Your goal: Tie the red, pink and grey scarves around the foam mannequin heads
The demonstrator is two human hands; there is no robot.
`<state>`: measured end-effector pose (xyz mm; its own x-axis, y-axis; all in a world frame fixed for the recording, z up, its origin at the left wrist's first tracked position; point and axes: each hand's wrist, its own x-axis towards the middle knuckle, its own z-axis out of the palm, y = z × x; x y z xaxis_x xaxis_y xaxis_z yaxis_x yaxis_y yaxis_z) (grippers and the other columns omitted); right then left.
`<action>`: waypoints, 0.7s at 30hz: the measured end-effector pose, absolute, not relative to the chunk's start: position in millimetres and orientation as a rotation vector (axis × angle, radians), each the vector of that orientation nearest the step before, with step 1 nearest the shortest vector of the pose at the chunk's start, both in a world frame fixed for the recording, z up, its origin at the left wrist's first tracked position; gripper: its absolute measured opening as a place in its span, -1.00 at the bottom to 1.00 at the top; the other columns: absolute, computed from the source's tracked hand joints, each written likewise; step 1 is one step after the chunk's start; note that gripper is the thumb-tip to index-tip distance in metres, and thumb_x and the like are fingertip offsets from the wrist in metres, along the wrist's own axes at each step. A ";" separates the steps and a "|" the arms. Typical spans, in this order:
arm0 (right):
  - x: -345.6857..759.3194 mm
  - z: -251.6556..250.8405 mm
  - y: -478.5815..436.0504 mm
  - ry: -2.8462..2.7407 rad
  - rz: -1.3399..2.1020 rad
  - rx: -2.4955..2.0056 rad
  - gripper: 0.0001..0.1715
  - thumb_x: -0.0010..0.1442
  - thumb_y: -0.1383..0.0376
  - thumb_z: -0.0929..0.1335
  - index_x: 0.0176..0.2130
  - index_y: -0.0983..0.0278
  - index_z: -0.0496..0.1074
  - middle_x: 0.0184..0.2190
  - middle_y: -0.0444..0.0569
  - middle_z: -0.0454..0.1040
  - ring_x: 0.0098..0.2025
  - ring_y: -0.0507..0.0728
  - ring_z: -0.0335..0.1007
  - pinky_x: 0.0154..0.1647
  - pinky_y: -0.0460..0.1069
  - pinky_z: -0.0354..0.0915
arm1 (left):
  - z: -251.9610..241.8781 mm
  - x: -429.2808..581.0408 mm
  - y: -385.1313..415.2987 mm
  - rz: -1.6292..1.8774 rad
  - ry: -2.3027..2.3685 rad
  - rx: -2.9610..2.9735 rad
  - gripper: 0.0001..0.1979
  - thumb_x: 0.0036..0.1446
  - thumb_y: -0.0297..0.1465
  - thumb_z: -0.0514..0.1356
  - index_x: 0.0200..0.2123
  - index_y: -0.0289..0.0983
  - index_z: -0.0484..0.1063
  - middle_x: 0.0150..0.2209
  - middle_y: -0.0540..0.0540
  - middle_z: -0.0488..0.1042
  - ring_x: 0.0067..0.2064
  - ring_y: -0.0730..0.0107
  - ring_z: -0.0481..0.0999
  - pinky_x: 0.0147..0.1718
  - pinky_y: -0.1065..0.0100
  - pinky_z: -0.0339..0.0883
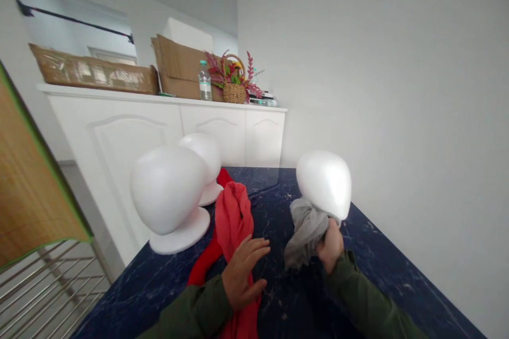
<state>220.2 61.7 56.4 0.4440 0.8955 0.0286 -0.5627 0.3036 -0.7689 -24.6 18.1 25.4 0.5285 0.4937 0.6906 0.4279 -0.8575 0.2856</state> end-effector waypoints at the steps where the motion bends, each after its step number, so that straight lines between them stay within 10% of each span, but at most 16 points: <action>1: 205.9 58.6 43.5 -0.490 1.120 -0.757 -0.78 -0.09 0.26 0.30 -0.33 0.22 0.37 -0.43 -0.12 0.47 -0.36 0.08 0.38 -0.34 -0.02 0.35 | 26.2 -24.4 14.2 1.253 0.758 2.674 -0.45 0.07 -0.10 -0.05 0.10 -0.23 0.06 0.09 -0.23 0.20 0.13 0.15 0.14 0.11 0.01 -0.05; 9: 127.9 44.8 -45.0 -0.389 1.513 -0.733 -0.74 0.03 0.14 0.24 -0.31 0.18 0.40 -0.31 -0.09 0.48 -0.13 0.14 0.35 -0.17 0.02 0.32 | 29.6 -8.2 -2.8 1.030 0.658 2.628 -0.01 -0.34 0.07 0.21 0.13 -0.32 0.02 0.16 -0.32 0.02 0.16 -0.02 0.05 0.08 0.05 0.04; 21: 129.7 48.1 -56.2 -0.397 1.697 -0.522 -0.74 0.06 0.23 0.22 -0.31 0.29 0.42 -0.39 -0.06 0.50 -0.32 0.09 0.41 -0.29 -0.02 0.30 | 38.4 -5.1 9.5 1.168 0.511 2.188 -0.60 -0.02 -0.49 -0.02 -0.06 -0.29 0.29 0.00 -0.16 0.30 0.05 0.25 0.26 0.04 0.18 0.13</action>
